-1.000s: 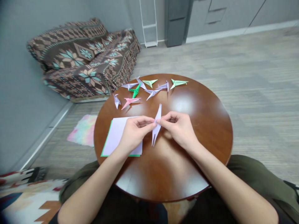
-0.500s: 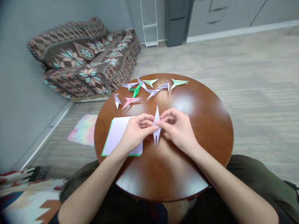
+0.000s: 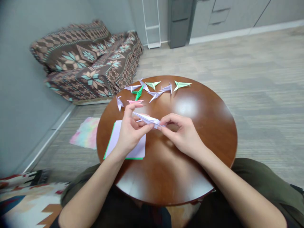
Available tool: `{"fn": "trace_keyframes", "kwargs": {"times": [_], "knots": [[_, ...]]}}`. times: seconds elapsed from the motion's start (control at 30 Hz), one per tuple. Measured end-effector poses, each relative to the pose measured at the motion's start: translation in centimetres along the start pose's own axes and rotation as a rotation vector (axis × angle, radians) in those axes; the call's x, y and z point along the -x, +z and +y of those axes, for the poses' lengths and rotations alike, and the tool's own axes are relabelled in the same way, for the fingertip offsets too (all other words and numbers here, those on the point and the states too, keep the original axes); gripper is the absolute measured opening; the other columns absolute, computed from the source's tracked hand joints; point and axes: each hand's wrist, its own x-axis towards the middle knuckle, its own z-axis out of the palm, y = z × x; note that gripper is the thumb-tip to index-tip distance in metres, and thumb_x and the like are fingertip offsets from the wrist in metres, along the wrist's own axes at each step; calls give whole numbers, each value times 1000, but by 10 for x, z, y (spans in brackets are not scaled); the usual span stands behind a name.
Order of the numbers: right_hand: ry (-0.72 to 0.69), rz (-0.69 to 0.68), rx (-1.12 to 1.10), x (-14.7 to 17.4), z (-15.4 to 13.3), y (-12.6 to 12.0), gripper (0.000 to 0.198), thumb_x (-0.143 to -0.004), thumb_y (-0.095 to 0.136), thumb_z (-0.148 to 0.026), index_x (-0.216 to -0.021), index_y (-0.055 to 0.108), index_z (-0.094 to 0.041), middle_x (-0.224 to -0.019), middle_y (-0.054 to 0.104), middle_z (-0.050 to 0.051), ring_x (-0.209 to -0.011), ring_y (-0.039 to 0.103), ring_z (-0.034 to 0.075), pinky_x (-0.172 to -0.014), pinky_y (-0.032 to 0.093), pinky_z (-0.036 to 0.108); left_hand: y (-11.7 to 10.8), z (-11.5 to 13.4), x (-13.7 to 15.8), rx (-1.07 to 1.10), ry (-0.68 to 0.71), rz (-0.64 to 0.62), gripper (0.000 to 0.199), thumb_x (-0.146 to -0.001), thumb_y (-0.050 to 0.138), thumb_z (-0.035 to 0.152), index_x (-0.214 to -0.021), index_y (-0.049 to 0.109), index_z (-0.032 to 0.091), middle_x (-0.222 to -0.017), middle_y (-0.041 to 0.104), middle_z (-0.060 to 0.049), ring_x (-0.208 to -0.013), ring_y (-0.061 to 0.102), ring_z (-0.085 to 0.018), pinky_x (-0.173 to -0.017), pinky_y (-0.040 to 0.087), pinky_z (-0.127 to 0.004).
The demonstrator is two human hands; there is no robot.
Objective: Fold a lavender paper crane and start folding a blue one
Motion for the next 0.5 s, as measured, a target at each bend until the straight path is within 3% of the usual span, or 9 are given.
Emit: {"fn": "trace_keyframes", "kwargs": {"times": [0.17,0.27,0.37,0.5], "knots": [[-123,-60,200,-5,-7,-16,8,-88,77,-16,-85,77,-23,-89,79,3,-81,74,20,-78,57,33,-14,8,1,-456,249,-145,9,-86,76,13,-93,73,19,-90,77,-3,-82,73,-15,-78,57,-26],[-117,-105,217,-6,-11,-18,8,-88,78,-17,-84,80,-24,-88,80,3,-80,74,19,-75,57,31,-15,8,1,-594,318,-231,4,-88,76,14,-87,78,17,-87,79,-5,-78,73,-15,-75,55,-27],[-26,-105,168,-4,-14,-17,7,-88,81,-25,-81,81,-24,-88,81,4,-78,74,19,-71,57,30,-12,4,2,-565,310,-210,7,-90,76,18,-84,78,16,-83,79,-5,-73,71,-15,-70,53,-27],[94,-70,69,-2,-16,-16,19,-83,87,-35,-73,76,-23,-83,80,3,-74,74,20,-68,58,30,-9,2,5,-488,232,-182,15,-88,80,24,-78,73,16,-80,77,-5,-70,69,-15,-66,52,-27]]}}
